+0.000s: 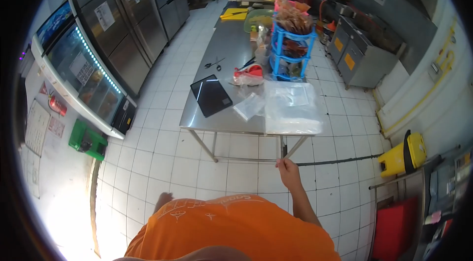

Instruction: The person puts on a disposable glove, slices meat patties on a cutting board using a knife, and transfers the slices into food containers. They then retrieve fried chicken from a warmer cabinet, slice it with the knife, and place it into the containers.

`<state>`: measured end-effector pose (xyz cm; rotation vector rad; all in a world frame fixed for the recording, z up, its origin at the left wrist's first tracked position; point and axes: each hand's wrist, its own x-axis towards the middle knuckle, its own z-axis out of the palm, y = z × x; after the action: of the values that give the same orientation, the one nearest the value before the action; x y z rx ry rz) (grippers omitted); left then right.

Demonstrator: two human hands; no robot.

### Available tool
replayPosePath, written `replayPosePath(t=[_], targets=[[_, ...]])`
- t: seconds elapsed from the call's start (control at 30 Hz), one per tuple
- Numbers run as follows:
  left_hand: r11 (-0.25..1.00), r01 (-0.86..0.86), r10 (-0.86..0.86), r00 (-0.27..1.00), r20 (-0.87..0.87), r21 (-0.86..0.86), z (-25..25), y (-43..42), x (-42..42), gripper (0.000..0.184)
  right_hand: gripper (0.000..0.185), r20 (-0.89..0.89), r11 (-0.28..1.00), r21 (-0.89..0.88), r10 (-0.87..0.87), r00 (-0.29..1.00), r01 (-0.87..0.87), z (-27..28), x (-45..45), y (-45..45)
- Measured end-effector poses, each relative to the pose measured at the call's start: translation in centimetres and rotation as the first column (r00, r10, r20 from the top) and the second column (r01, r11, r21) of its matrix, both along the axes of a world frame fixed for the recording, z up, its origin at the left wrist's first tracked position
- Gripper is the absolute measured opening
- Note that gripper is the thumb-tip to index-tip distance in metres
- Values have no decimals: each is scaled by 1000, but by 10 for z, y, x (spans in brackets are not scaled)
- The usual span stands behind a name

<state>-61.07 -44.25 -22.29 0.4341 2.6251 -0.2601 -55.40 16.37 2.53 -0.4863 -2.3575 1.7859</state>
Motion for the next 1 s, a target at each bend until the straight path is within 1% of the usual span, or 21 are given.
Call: replayPosePath(t=[0.03, 0.07, 0.1, 0.13, 0.17, 0.2, 0.23, 0.27, 0.3, 0.33, 0.4, 0.47, 0.5, 0.53, 0.6, 0.7, 0.8, 0.83, 0.87, 0.9, 1.0], targets=[[930, 329, -309, 942, 132, -162, -5, -74, 28, 26, 27, 36, 996, 69, 46, 998, -49, 10, -28, 3], [895, 239, -137, 951, 278, -377, 27, -87, 59, 25, 29, 12, 986, 114, 122, 992, -122, 15, -58, -1], [873, 132, 44, 937, 346, -469, 40, -107, 86, 27, 31, -7, 968, 159, 197, 980, -193, 23, -89, -12], [869, -27, 238, 898, 370, -494, 49, -123, 112, 26, 31, -35, 947, 191, 271, 962, -260, 27, -117, -29], [840, -243, 440, 828, 347, -485, 60, -125, 127, 25, 30, -63, 920, 225, 343, 937, -322, 33, -146, -48], [765, -458, 618, 720, 314, -453, 60, -127, 139, 25, 27, 32, 877, 238, 422, 906, -417, 48, -175, -69], [668, -634, 743, 597, 303, -389, 57, -123, 148, 26, 24, 120, 828, 241, 493, 862, -507, 56, -200, -92], [558, -768, 825, 476, 304, -313, 50, -113, 149, 27, 22, 74, 816, 259, 516, 853, -516, 53, -222, -116], [457, -857, 870, 375, 321, -237, 47, -101, 141, 28, 20, 19, 808, 276, 537, 843, -521, 51, -245, -143], [380, -909, 886, 305, 350, -169, 36, -91, 132, 30, 19, -39, 804, 289, 553, 832, -520, 48, -268, -167], [308, -949, 870, 251, 424, -70, 20, -83, 97, 35, 19, 37, 816, 250, 530, 847, -521, 40, -305, -211], [291, -957, 834, 256, 488, 6, 11, -87, 47, 40, 20, 108, 836, 220, 491, 864, -503, 37, -340, -249], [291, -956, 819, 269, 507, 36, 12, -97, 18, 43, 23, 213, 865, 174, 433, 876, -470, 42, -355, -268], [295, -954, 806, 282, 520, 60, 16, -110, -10, 47, 22, 91, 860, 249, 436, 895, -445, 23, -371, -279], [302, -948, 797, 307, 521, 96, 23, -153, -66, 53, 22, -121, 846, 376, 450, 885, -378, -33, -403, -291], [361, -923, 796, 378, 473, 129, 34, -226, -158, 63, 28, 138, 742, 484, 459, 877, -464, 3, -435, -306], [459, -864, 786, 503, 360, 205, 55, -289, -285, 74, 31, 175, 847, 389, 317, 932, -361, 12, -466, -306], [494, -829, 775, 557, 299, 264, 70, -296, -335, 77, 31, 182, 878, 378, 241, 954, -293, 15, -476, -306], [535, -773, 774, 610, 168, 341, 79, -299, -382, 74, 30, 171, 894, 381, 183, 968, -237, 17, -485, -304], [550, -702, 754, 651, 92, 453, 73, -312, -428, 72, 29, 158, 906, 384, 126, 979, -179, 16, -493, -303], [526, -647, 765, 644, 26, 553, 89, -319, -561, 71, 26, 144, 911, 409, -13, 989, -48, 9, -532, -298]])
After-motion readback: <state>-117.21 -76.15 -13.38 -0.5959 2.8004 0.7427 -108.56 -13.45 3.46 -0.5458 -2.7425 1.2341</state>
